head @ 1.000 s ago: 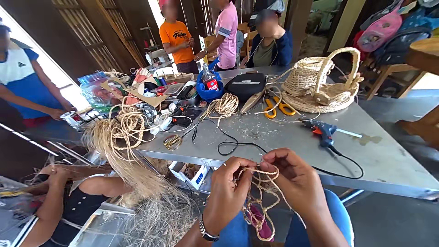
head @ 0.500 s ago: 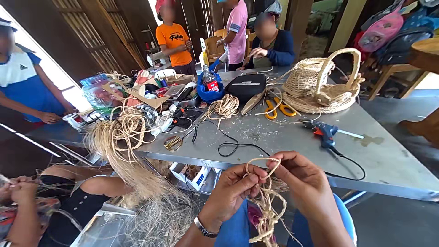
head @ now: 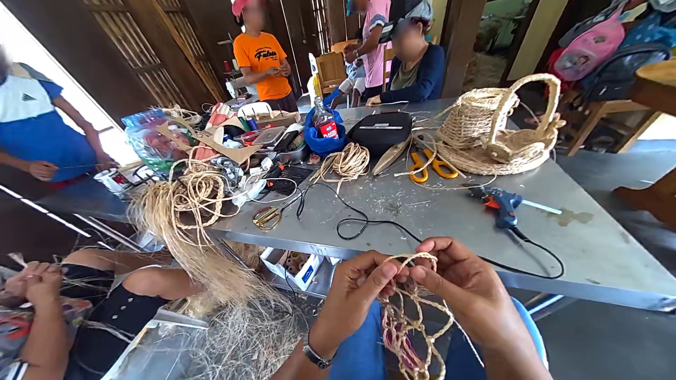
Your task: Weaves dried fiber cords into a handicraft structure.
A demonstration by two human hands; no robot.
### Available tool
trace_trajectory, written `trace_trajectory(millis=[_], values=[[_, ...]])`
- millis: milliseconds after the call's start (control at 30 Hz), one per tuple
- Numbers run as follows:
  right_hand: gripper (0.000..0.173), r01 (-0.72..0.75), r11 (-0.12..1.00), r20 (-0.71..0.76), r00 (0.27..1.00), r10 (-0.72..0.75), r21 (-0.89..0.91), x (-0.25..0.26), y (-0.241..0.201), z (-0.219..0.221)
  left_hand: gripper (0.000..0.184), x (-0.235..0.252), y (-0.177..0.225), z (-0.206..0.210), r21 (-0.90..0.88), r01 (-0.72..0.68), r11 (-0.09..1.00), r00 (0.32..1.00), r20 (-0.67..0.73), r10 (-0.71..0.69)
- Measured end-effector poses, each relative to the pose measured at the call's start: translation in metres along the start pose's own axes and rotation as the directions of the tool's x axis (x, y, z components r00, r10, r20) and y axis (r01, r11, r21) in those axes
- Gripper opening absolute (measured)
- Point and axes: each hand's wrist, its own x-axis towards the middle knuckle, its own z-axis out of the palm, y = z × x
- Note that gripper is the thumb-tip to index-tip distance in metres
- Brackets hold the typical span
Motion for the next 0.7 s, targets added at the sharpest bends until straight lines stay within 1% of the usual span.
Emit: trace_trajectory(millis=[67, 133, 200, 267, 367, 433, 467, 533, 567, 600, 633, 667, 700], values=[[0.029, 0.036, 0.997, -0.052, 0.998, -0.039, -0.067, 0.001, 0.001, 0.000, 0.024, 0.001, -0.001, 0.003, 0.053, -0.031, 0.998, 0.999, 0.010, 0.030], [0.023, 0.059, 0.988, -0.118, 0.990, -0.076, -0.141, 0.003, 0.001, 0.002, 0.023, 0.003, -0.005, 0.005, 0.081, -0.055, 0.995, 0.998, 0.009, 0.054], [0.017, 0.073, 0.969, -0.167, 0.979, -0.115, -0.237, 0.004, 0.000, 0.006, 0.023, 0.006, -0.009, 0.007, 0.067, -0.060, 0.996, 0.998, -0.002, 0.060], [0.014, 0.075, 0.944, -0.194, 0.970, -0.143, -0.322, 0.005, -0.001, 0.009, 0.025, 0.008, -0.012, 0.009, 0.030, -0.043, 0.999, 0.999, -0.005, 0.044], [0.014, 0.060, 0.938, -0.202, 0.970, -0.136, -0.343, 0.010, -0.004, 0.011, 0.024, 0.014, -0.009, 0.004, 0.001, -0.056, 0.998, 0.998, 0.008, 0.056], [0.014, 0.064, 0.956, -0.165, 0.980, -0.115, -0.287, 0.014, -0.010, 0.012, 0.019, 0.017, 0.000, -0.003, 0.027, -0.079, 0.996, 0.997, 0.003, 0.079], [0.013, 0.068, 0.967, -0.121, 0.988, -0.101, -0.247, 0.013, -0.016, 0.010, 0.017, 0.016, 0.006, -0.004, 0.018, -0.078, 0.997, 0.997, -0.007, 0.079], [0.016, 0.101, 0.976, 0.011, 0.995, -0.100, -0.191, 0.010, -0.034, 0.011, 0.015, 0.010, 0.022, -0.003, -0.044, -0.097, 0.994, 0.995, -0.021, 0.096], [0.021, 0.149, 0.965, 0.068, 0.988, -0.138, -0.216, 0.010, -0.045, 0.015, 0.015, 0.007, 0.031, -0.003, -0.061, -0.120, 0.991, 0.993, -0.024, 0.119], [0.028, 0.227, 0.929, 0.110, 0.973, -0.203, -0.293, 0.009, -0.057, 0.021, 0.016, 0.003, 0.040, -0.002, -0.073, -0.145, 0.987, 0.989, -0.029, 0.144], [0.034, 0.316, 0.862, 0.145, 0.949, -0.281, -0.396, 0.006, -0.070, 0.028, 0.016, -0.001, 0.048, -0.001, -0.086, -0.168, 0.982, 0.986, -0.031, 0.166], [0.034, 0.397, 0.794, 0.183, 0.918, -0.353, -0.460, 0.001, -0.086, 0.035, 0.016, -0.006, 0.055, 0.001, -0.097, -0.188, 0.977, 0.982, -0.034, 0.185], [0.024, 0.465, 0.762, 0.216, 0.885, -0.412, -0.452, -0.006, -0.104, 0.043, 0.016, -0.011, 0.061, 0.002, -0.102, -0.205, 0.973, 0.978, -0.043, 0.202]])
